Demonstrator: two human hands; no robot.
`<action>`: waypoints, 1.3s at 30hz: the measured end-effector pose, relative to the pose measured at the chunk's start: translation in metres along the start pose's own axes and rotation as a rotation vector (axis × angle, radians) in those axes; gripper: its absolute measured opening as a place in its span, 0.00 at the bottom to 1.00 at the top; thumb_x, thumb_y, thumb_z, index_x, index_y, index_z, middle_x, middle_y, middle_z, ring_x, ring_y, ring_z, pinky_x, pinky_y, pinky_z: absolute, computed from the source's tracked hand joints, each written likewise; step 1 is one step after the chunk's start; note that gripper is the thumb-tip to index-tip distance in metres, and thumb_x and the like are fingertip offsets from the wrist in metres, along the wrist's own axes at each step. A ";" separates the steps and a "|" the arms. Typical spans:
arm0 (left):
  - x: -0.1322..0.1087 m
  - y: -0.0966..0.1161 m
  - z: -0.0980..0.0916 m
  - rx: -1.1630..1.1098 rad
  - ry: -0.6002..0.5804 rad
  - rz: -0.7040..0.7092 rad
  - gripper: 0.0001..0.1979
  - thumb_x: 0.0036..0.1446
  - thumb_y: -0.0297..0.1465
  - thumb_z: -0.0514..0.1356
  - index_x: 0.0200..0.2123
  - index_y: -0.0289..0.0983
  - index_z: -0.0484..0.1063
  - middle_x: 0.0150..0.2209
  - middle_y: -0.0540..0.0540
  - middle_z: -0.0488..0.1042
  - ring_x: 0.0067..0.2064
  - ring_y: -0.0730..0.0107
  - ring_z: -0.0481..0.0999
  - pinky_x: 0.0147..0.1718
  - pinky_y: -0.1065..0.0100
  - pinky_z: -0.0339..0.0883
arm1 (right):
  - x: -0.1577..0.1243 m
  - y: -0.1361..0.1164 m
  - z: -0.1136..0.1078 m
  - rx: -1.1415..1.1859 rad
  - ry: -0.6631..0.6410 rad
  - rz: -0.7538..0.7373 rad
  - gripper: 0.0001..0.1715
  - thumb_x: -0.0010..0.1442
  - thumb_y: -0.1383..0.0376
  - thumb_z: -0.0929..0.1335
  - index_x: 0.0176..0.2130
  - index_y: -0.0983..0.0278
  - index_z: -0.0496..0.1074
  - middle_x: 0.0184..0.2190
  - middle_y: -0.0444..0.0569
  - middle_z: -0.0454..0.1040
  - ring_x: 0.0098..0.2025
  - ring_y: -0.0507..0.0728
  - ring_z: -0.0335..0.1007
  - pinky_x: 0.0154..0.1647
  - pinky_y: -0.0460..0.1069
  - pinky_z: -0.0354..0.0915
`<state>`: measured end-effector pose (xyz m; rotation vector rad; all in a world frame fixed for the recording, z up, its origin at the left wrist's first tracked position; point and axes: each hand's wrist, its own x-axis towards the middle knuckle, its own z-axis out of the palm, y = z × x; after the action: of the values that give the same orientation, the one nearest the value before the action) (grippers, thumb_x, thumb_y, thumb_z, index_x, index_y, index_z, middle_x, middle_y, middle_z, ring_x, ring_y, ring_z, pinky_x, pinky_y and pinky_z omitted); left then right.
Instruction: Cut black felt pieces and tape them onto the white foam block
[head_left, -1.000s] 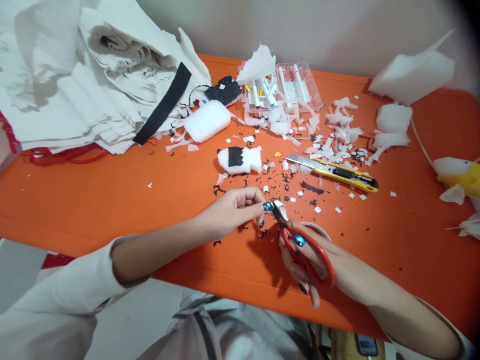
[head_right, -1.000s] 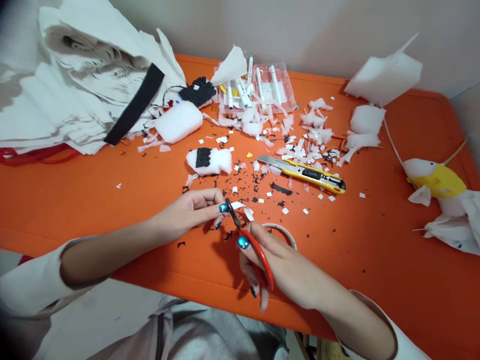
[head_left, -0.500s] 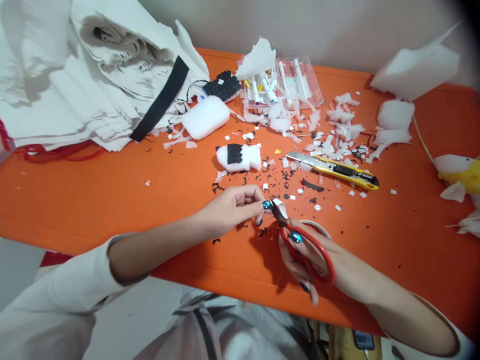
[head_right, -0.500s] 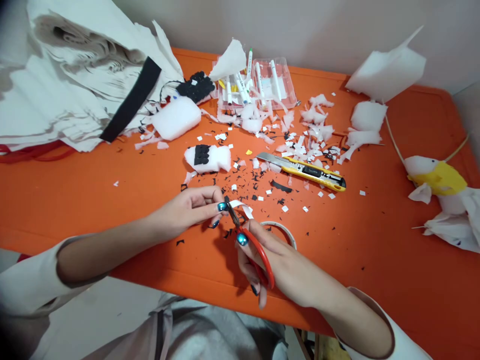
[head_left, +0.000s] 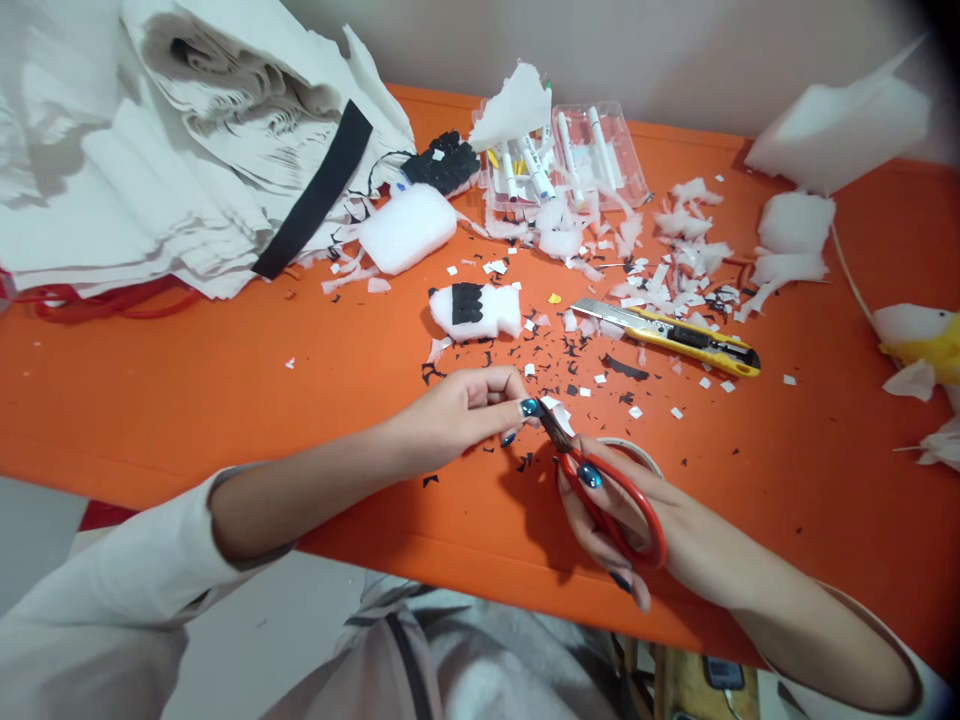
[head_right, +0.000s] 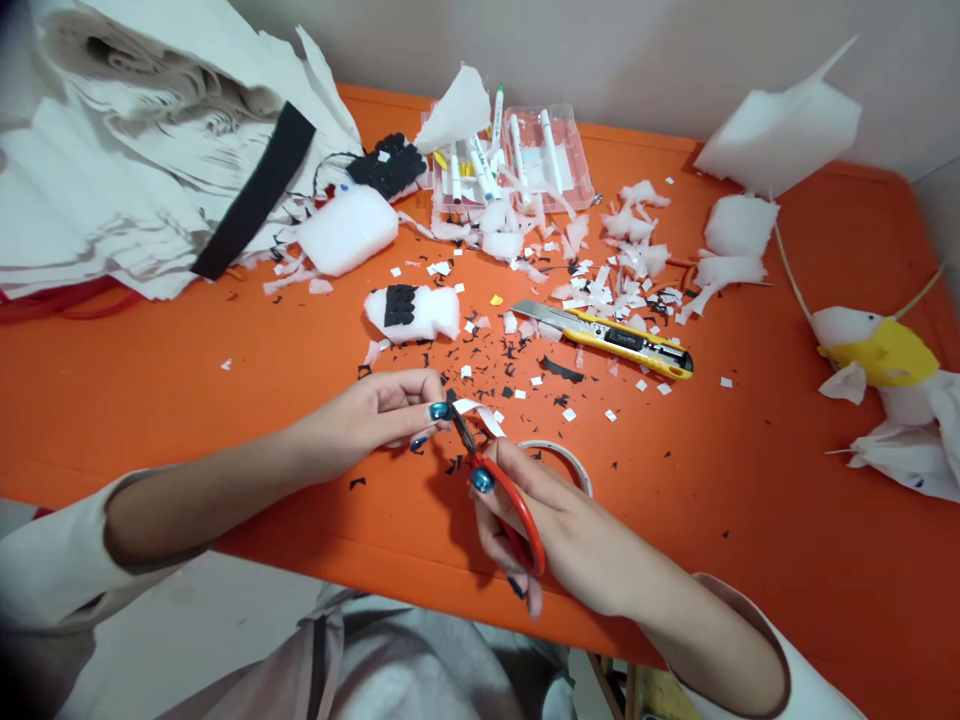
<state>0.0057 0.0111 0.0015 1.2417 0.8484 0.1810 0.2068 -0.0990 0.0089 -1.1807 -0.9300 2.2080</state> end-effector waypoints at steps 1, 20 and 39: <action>0.000 0.000 0.000 -0.003 0.000 -0.005 0.10 0.59 0.33 0.58 0.28 0.36 0.63 0.21 0.56 0.65 0.20 0.83 0.58 0.19 0.77 0.50 | 0.000 0.000 -0.001 0.003 -0.001 0.004 0.16 0.68 0.51 0.60 0.42 0.61 0.60 0.20 0.36 0.61 0.17 0.45 0.57 0.16 0.40 0.65; -0.003 0.004 0.002 -0.031 -0.020 0.053 0.13 0.57 0.38 0.60 0.28 0.36 0.63 0.22 0.54 0.65 0.21 0.81 0.59 0.20 0.76 0.51 | 0.002 0.010 -0.007 -0.009 -0.056 0.014 0.19 0.67 0.49 0.59 0.40 0.62 0.60 0.22 0.38 0.64 0.18 0.46 0.61 0.19 0.42 0.64; -0.004 0.004 -0.002 0.011 -0.051 0.064 0.13 0.58 0.37 0.59 0.28 0.36 0.62 0.22 0.55 0.63 0.21 0.82 0.59 0.19 0.78 0.53 | 0.002 0.011 -0.010 -0.023 -0.094 -0.029 0.23 0.66 0.45 0.58 0.36 0.62 0.60 0.21 0.37 0.62 0.15 0.45 0.55 0.16 0.42 0.59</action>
<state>0.0025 0.0121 0.0071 1.2801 0.7671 0.1959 0.2133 -0.1017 -0.0041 -1.0743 -1.0065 2.2523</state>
